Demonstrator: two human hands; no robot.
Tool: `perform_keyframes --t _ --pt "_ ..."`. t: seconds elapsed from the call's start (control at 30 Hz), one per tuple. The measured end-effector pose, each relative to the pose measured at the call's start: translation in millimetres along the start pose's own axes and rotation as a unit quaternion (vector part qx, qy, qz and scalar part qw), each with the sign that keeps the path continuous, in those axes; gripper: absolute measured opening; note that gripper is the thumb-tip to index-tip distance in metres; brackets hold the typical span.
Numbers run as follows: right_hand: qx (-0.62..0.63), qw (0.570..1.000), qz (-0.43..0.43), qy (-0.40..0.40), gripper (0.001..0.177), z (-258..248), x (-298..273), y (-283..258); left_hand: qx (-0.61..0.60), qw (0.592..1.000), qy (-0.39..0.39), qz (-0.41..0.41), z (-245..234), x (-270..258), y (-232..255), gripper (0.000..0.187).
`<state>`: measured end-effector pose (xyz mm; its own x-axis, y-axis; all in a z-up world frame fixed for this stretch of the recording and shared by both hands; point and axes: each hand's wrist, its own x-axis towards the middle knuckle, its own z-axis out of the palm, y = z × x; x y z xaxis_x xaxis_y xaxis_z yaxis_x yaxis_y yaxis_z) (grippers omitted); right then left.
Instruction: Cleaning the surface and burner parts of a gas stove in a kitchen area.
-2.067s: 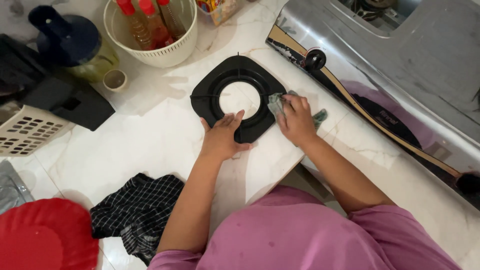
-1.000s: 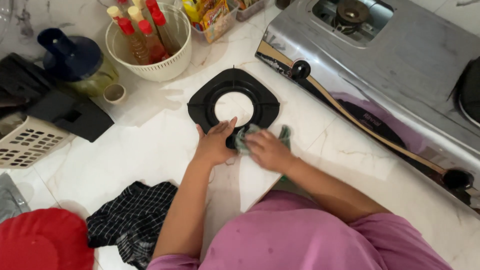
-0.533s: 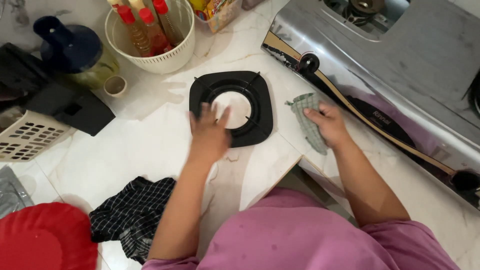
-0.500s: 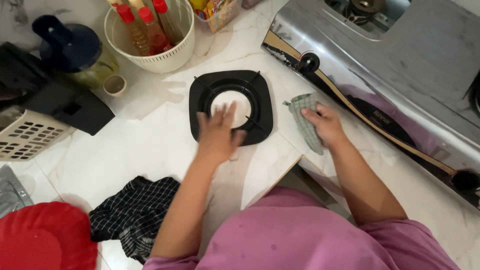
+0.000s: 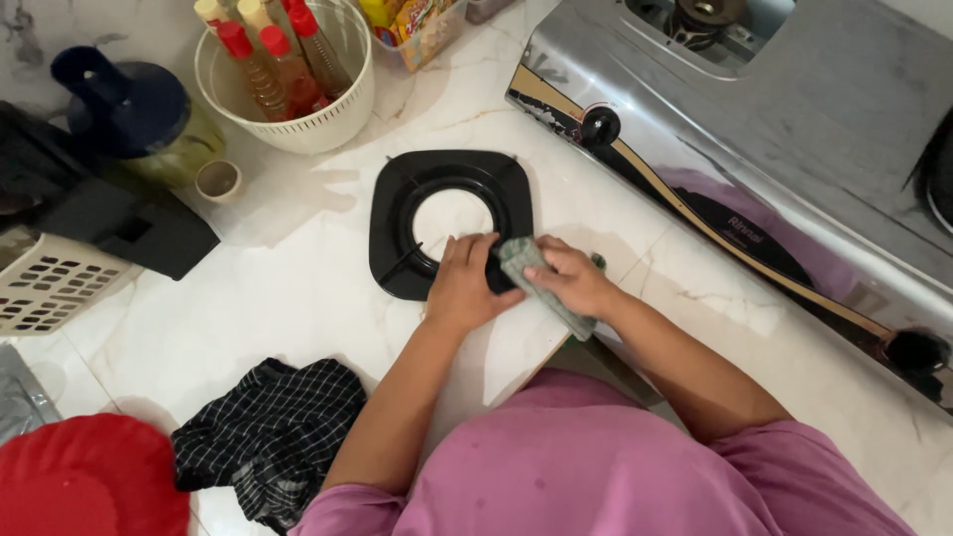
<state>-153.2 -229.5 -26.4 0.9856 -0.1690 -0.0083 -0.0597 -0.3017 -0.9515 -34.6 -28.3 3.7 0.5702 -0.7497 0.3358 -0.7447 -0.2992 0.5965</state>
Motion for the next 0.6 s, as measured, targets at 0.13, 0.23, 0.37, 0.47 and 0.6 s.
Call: perform_keyframes --t 0.13,0.23,0.37,0.47,0.6 --pt "-0.212 0.964 -0.155 -0.04 0.025 -10 -6 -8 -0.032 0.999 -0.042 0.006 -19 -10 8 0.087" --pt "-0.418 0.874 -0.246 0.013 0.035 -19 -5 -3 -0.074 0.995 -0.07 -0.015 -16 -20 4 0.077" --pt "-0.421 0.878 -0.189 0.13 0.028 -6 -4 3 -0.055 0.996 -0.02 0.06 -9 -24 -6 0.07" --pt "-0.417 0.859 -0.295 0.038 0.023 7 -3 1 0.005 0.994 0.028 0.108 -9 -28 -3 0.071" --pt "-0.505 0.819 -0.253 0.102 0.021 -18 23 -8 0.093 0.991 0.062 0.078 0 -37 8 0.075"
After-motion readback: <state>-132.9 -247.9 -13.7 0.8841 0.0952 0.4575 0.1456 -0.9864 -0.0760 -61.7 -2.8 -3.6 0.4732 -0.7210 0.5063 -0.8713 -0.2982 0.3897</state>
